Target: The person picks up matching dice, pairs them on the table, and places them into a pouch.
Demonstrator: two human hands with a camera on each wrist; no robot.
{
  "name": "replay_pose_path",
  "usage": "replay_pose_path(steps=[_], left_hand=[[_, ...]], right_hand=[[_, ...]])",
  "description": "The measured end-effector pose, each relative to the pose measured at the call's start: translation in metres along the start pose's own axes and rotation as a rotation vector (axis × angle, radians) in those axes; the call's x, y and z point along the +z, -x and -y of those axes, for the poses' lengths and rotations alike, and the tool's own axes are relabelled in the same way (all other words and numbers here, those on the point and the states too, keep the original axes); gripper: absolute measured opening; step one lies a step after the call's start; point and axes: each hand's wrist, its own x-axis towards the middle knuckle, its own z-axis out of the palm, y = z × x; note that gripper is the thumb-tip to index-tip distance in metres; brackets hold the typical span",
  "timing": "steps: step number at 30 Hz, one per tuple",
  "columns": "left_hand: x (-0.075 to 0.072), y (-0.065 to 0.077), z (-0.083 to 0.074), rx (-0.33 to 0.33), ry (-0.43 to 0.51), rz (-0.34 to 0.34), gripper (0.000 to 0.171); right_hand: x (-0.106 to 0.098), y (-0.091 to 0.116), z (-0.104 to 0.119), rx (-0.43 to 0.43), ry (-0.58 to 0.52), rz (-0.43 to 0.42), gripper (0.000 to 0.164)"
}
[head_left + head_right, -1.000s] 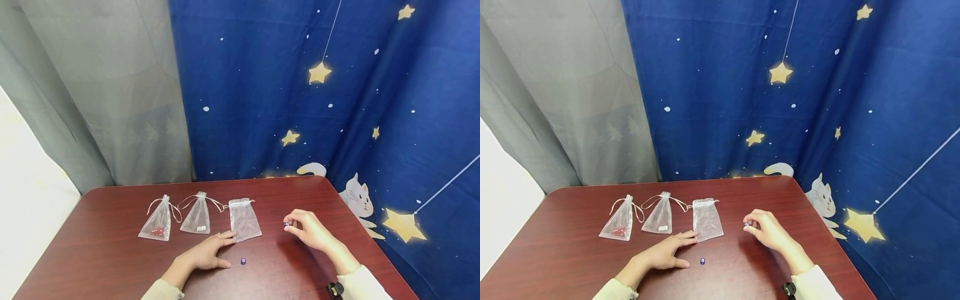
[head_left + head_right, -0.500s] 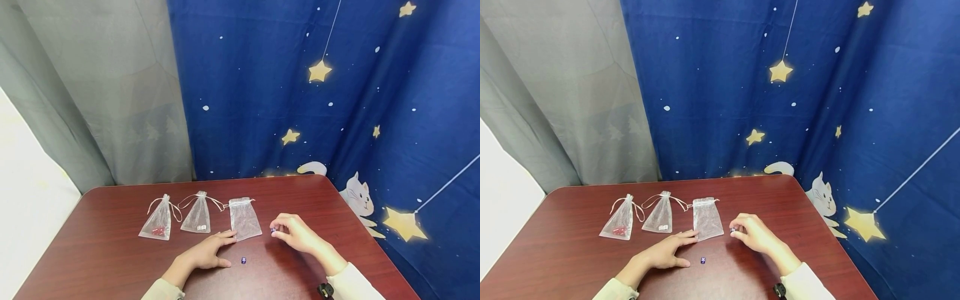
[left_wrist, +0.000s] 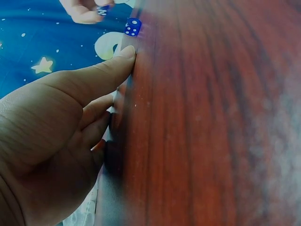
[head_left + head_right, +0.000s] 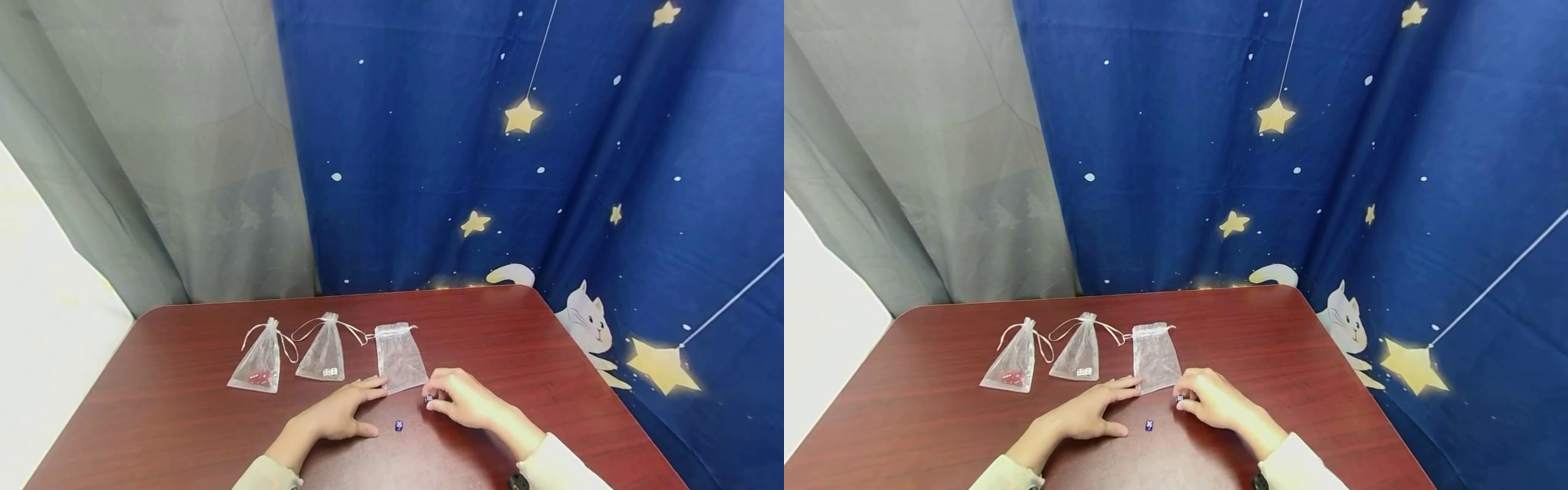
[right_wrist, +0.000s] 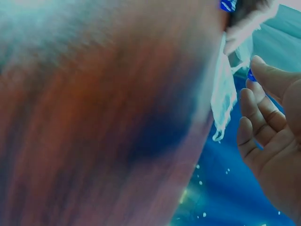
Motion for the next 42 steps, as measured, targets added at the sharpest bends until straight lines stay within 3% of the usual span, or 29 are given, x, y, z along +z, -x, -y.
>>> replay_pose_path(steps=[6, 21, 29, 34, 38, 42], left_hand=[[-0.001, 0.001, 0.000, 0.007, -0.002, 0.000, 0.067], [-0.003, 0.002, -0.002, 0.019, 0.002, 0.001, 0.066], [0.000, 0.001, -0.001, -0.021, 0.009, 0.017, 0.065], [0.000, -0.001, -0.001, -0.017, 0.017, -0.001, 0.064], [-0.003, -0.003, -0.003, 0.031, 0.024, -0.061, 0.061], [-0.006, -0.007, -0.005, 0.050, 0.034, -0.172, 0.054]], right_hand=[[0.011, 0.002, 0.003, 0.025, 0.035, 0.100, 0.011], [0.019, 0.002, 0.004, 0.076, 0.045, 0.135, 0.015], [0.019, 0.005, 0.000, 0.001, 0.015, 0.096, 0.017], [0.013, 0.004, -0.003, -0.019, -0.030, 0.019, 0.016], [0.005, 0.001, -0.006, -0.019, -0.066, -0.069, 0.017], [0.000, -0.003, -0.007, -0.008, -0.093, -0.134, 0.018]])
